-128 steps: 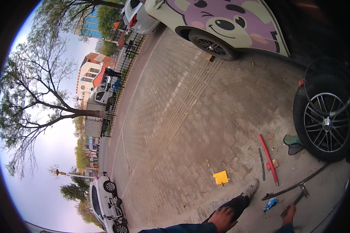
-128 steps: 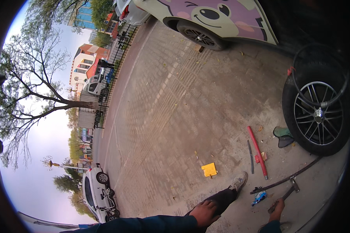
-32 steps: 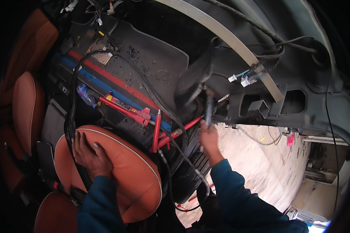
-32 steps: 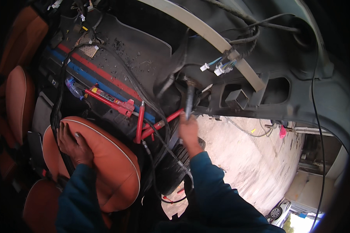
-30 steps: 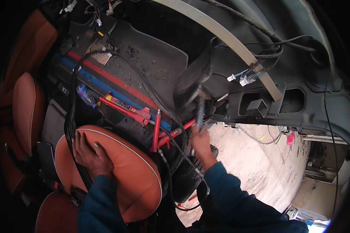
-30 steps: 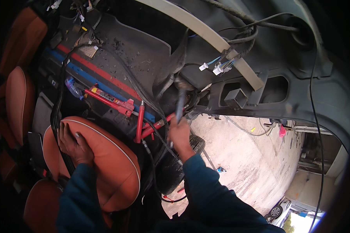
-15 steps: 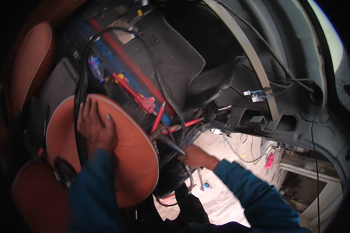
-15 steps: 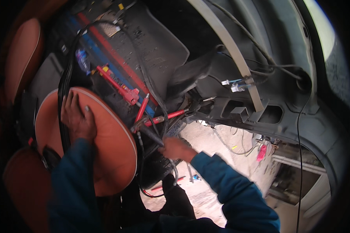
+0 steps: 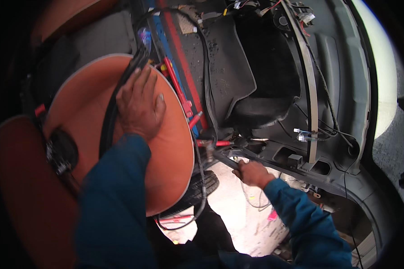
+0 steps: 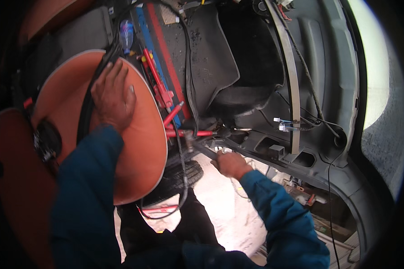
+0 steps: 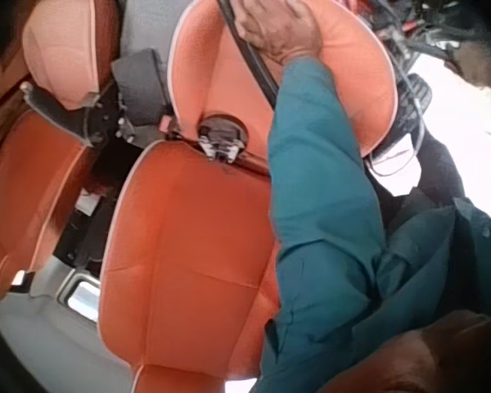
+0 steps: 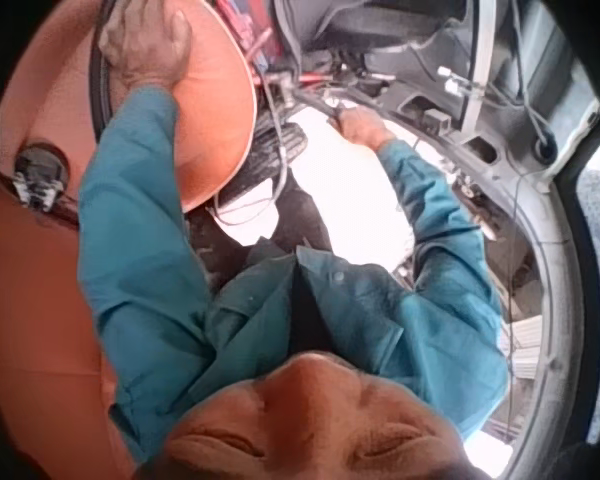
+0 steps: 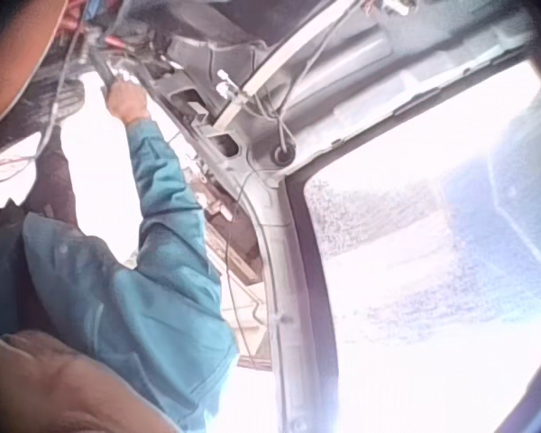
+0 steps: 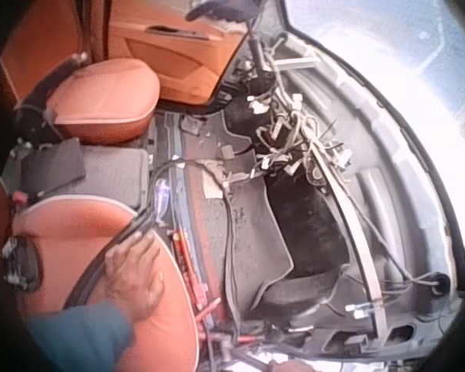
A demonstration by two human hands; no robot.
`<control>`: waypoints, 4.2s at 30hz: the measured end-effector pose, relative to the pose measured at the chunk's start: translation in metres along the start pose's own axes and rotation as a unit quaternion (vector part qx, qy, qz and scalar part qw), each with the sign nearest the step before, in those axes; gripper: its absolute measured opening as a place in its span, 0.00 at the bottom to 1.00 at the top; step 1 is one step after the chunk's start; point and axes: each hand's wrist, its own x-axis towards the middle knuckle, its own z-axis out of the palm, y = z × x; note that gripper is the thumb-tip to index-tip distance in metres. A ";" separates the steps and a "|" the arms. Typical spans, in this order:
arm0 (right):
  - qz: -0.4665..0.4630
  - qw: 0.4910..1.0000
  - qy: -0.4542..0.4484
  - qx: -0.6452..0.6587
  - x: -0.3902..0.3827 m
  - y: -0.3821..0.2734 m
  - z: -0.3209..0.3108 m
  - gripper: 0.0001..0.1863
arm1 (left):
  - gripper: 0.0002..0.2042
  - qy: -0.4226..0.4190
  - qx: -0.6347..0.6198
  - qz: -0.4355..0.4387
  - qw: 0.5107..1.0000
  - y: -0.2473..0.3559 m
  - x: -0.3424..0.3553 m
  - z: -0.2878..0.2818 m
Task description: The person works inside a white car with the hood open, manipulating red and blue cables and a black plastic interior panel. They use a hammer to tap the panel and a chain to pull or adjust components. The person repeatedly reaches into the footwell area, adjusts the panel, and hammers it into place.
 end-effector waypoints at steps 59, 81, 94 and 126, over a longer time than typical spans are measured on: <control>0.035 0.997 -0.059 -0.021 0.048 0.020 -0.099 0.25 | 0.18 0.222 -0.050 0.063 0.972 -0.021 -0.013 0.023; 0.184 0.737 0.247 0.602 0.124 -0.078 0.140 0.22 | 0.25 0.052 0.046 0.041 0.997 -0.002 0.001 0.004; 0.028 0.370 0.092 0.924 0.134 -0.069 0.140 0.18 | 0.29 -0.277 -0.167 0.352 0.879 0.223 0.041 0.177; 0.107 0.830 0.422 0.349 0.139 -0.008 0.053 0.23 | 0.15 -0.386 0.105 0.029 0.916 0.083 0.208 0.211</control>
